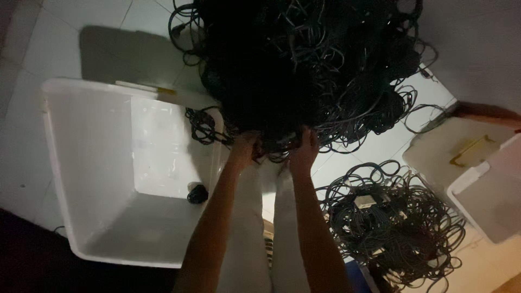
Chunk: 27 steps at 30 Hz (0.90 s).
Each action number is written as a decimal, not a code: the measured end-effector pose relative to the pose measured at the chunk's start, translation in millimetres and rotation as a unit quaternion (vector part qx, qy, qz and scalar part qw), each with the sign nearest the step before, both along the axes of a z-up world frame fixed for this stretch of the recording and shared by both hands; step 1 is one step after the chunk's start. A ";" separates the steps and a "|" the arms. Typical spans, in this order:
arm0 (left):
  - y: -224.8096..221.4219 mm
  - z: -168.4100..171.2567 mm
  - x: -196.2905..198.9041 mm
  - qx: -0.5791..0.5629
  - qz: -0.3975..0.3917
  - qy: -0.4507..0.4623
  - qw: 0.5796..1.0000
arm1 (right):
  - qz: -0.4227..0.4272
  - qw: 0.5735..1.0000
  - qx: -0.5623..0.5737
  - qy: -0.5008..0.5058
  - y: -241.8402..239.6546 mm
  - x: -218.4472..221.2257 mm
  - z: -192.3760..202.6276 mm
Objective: The person untangles black power and electronic cables from a large pile on the floor, pulling individual strands and loops apart.
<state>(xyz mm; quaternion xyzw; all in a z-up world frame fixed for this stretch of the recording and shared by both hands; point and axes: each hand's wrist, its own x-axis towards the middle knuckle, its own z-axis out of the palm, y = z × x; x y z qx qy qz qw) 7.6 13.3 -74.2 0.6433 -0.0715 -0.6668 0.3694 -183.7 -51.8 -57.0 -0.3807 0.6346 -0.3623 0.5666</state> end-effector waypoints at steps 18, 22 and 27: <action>-4.8 35.6 -25.6 -0.090 -0.235 -0.388 0.887 | 0.304 0.932 0.096 0.169 30.0 -6.0 -51.7; -12.5 56.8 -16.3 -0.015 -0.342 -0.469 0.814 | 0.429 0.884 0.088 0.165 41.5 -9.4 -48.8; -8.6 82.8 15.0 -0.089 -0.140 -0.556 0.815 | 0.353 0.924 -0.062 0.131 45.9 -36.0 -71.8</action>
